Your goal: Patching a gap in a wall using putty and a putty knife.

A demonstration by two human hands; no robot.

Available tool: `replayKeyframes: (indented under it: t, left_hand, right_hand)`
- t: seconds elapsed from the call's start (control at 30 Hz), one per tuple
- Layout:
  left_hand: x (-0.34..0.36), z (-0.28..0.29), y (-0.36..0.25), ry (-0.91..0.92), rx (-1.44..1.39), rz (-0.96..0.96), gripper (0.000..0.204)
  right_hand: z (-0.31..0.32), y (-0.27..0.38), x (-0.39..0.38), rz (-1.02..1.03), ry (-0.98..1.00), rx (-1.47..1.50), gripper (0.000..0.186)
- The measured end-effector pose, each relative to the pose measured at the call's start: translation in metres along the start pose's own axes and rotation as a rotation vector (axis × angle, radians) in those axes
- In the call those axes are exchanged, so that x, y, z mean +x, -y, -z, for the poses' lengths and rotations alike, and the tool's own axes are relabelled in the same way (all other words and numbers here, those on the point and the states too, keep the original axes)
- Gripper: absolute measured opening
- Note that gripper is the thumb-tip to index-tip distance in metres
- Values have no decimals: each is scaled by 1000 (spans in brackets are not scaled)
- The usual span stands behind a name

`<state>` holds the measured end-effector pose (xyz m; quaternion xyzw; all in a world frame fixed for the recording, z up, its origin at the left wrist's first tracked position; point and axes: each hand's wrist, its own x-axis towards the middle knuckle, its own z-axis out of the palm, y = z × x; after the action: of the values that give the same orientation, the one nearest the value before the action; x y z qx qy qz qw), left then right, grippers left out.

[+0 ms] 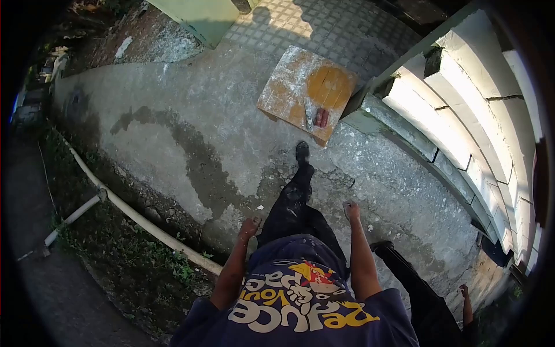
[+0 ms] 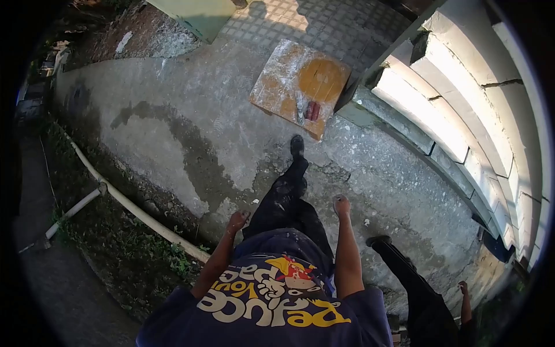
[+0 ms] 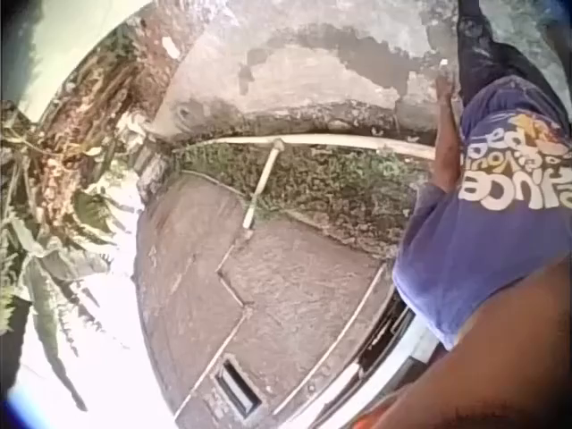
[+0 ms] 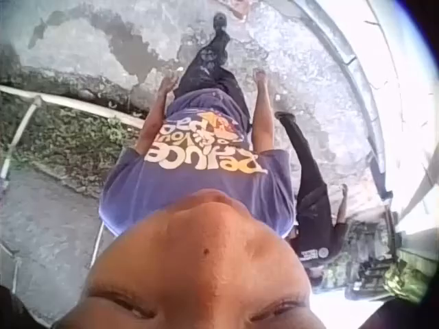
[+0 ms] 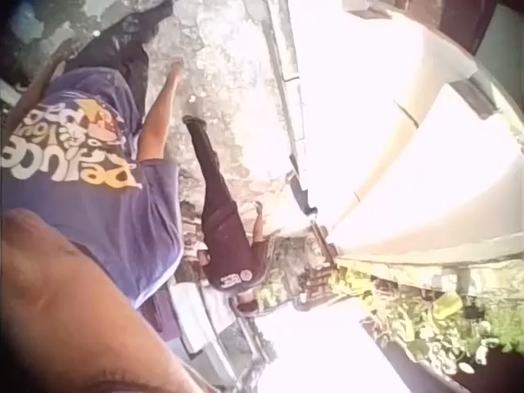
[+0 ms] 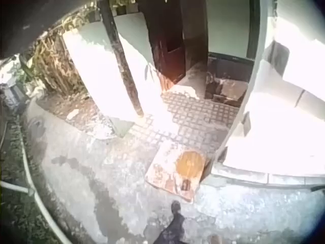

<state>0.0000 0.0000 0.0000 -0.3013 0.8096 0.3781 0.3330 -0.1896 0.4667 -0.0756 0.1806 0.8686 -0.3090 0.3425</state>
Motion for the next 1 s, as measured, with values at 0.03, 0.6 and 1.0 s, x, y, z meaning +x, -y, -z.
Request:
replayKeyframes:
  t: [0.03,0.6,1.0]
  left_hand:
    - [-7,-2,2,34,9,-8,43]
    - [224,16,-213,120,-174,-115,47]
    - [316,-53,-359,-305,-423,-172,40]
  right_hand:
    - [-4,-1,-4,6,-13,-32,29]
    - [56,238,224,279,137,-17,24]
    - [54,310,296,491,250,-79,24]
